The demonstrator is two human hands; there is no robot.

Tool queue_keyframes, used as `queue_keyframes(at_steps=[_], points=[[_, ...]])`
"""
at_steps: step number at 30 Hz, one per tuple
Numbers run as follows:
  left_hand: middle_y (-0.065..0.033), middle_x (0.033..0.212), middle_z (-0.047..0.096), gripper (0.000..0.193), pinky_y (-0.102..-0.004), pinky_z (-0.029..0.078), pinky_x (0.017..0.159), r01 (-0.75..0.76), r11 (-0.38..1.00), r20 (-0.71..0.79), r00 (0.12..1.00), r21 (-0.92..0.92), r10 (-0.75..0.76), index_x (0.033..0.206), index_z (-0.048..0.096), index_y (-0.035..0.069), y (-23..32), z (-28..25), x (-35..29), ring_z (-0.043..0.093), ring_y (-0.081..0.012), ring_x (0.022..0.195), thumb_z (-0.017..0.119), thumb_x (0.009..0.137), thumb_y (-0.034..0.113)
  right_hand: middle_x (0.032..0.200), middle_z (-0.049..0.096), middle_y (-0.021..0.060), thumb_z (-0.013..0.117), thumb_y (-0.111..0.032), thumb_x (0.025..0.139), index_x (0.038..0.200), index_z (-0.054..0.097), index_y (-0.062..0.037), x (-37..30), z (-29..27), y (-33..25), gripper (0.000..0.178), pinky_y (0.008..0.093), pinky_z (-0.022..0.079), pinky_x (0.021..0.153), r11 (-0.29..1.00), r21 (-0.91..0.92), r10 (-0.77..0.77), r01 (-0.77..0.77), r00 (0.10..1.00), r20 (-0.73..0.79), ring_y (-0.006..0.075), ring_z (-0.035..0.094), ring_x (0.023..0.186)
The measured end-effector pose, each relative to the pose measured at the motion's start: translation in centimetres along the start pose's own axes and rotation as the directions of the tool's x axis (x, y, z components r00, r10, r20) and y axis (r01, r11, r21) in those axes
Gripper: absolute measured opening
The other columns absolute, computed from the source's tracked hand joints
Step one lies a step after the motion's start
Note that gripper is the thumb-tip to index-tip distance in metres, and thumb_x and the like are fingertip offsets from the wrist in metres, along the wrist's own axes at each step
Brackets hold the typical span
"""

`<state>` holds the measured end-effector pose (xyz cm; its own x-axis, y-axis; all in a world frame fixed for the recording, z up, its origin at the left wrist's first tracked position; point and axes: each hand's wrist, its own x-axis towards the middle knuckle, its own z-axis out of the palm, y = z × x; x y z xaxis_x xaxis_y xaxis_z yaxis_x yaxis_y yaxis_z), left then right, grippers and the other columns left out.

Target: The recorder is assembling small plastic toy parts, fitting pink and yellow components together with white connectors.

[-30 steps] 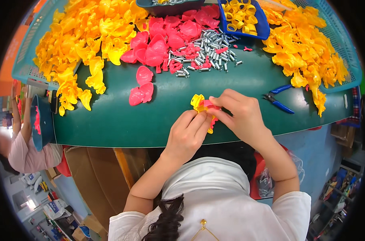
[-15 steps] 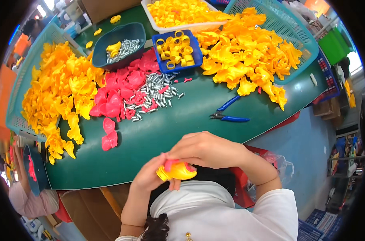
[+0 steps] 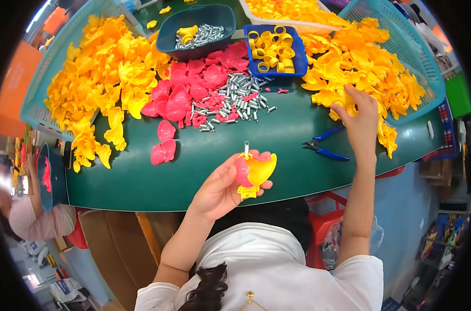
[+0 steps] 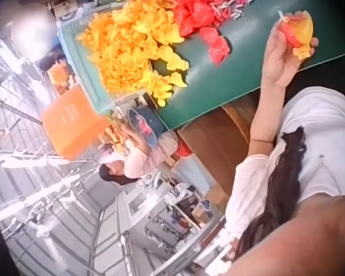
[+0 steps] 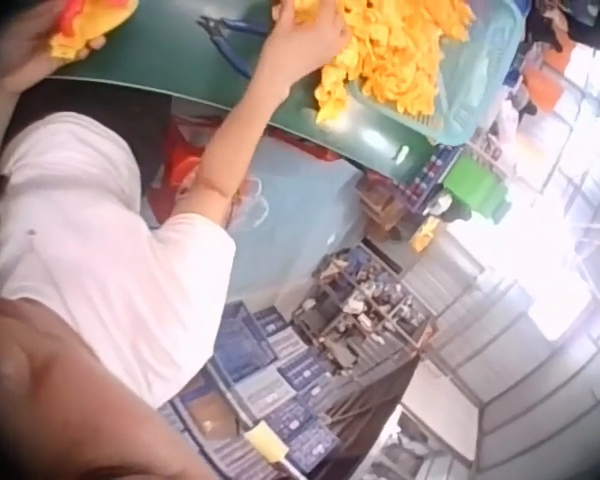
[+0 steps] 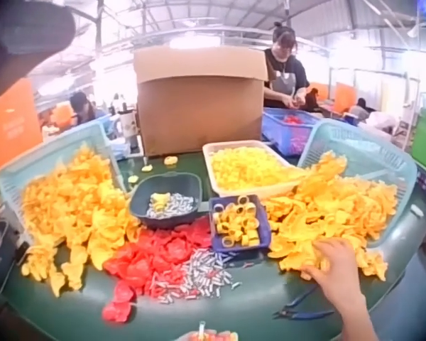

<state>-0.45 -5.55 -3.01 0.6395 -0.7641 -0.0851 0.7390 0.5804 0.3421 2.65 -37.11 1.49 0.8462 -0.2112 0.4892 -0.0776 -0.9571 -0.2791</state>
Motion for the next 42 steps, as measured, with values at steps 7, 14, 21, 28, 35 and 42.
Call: queue_keyframes(at_steps=[7,14,21,28,35,42], points=[[-0.0229,0.141,0.040,0.054,-0.0435,0.048,0.097,-0.053,0.998,-0.041,0.998,0.018,0.054,0.135,0.040,0.008,0.1,-0.7,-1.0,0.053,-0.0406,0.119,0.065,0.090,0.025,0.134,0.053,0.0120,0.070,-0.004,0.074,0.125,0.057,-0.0083,-6.2,-0.6,-6.8,0.053,0.0403,0.033,0.106,0.763,0.634,-0.486,0.125,0.757,0.437,0.0321,0.047,0.119],[-0.0217,0.140,0.042,0.072,-0.0424,0.050,0.097,-0.221,0.921,-0.156,0.947,0.321,0.282,0.138,0.038,0.003,-0.5,0.3,-1.7,0.052,-0.0369,0.121,0.077,0.078,0.013,0.131,0.054,0.0158,0.074,-0.005,0.075,0.118,0.060,-0.0031,-10.0,0.9,-11.1,0.045,0.0400,0.041,0.100,0.893,0.448,-0.187,0.036,0.936,0.297,0.0338,0.051,0.118],[-0.0196,0.141,0.043,0.085,-0.0408,0.047,0.101,-0.238,0.833,-0.220,0.895,0.499,0.387,0.141,0.035,-0.004,-0.3,0.4,-2.4,0.051,-0.0274,0.125,0.081,0.070,0.005,0.109,0.066,0.0134,0.067,0.004,0.079,0.114,0.064,0.0000,-10.2,1.6,-11.4,0.036,0.0320,0.047,0.087,0.694,0.707,-0.060,-0.139,0.967,0.249,0.0253,0.060,0.100],[-0.0208,0.144,0.039,0.087,-0.0370,0.044,0.105,-0.269,0.853,-0.184,0.906,0.448,0.382,0.141,0.034,-0.002,-0.1,1.1,-2.6,0.046,-0.0253,0.129,0.082,0.068,0.001,0.113,0.064,0.0153,0.065,0.007,0.080,0.119,0.063,0.0002,-11.1,0.6,-12.4,0.040,0.0305,0.047,0.089,0.508,0.849,-0.188,-0.144,0.943,0.273,0.0223,0.060,0.101],[-0.0212,0.145,0.038,0.088,-0.0373,0.045,0.103,-0.264,0.845,-0.161,0.913,0.465,0.374,0.141,0.034,-0.001,0.3,0.7,-2.7,0.046,-0.0260,0.129,0.081,0.067,-0.002,0.119,0.061,0.0165,0.068,0.004,0.078,0.119,0.063,0.0001,-10.8,0.5,-13.2,0.041,0.0316,0.048,0.090,0.474,0.863,-0.260,-0.177,0.908,0.329,0.0237,0.060,0.105],[-0.0172,0.147,0.037,0.078,-0.0378,0.045,0.103,-0.260,0.760,-0.041,0.935,0.595,0.353,0.140,0.037,0.000,0.2,0.5,-2.7,0.045,-0.0262,0.130,0.075,0.073,-0.009,0.125,0.058,0.0201,0.075,-0.002,0.075,0.120,0.062,0.0015,-11.2,0.8,-13.0,0.046,0.0358,0.048,0.095,0.353,0.878,-0.230,-0.324,0.879,0.417,0.0267,0.057,0.116]])
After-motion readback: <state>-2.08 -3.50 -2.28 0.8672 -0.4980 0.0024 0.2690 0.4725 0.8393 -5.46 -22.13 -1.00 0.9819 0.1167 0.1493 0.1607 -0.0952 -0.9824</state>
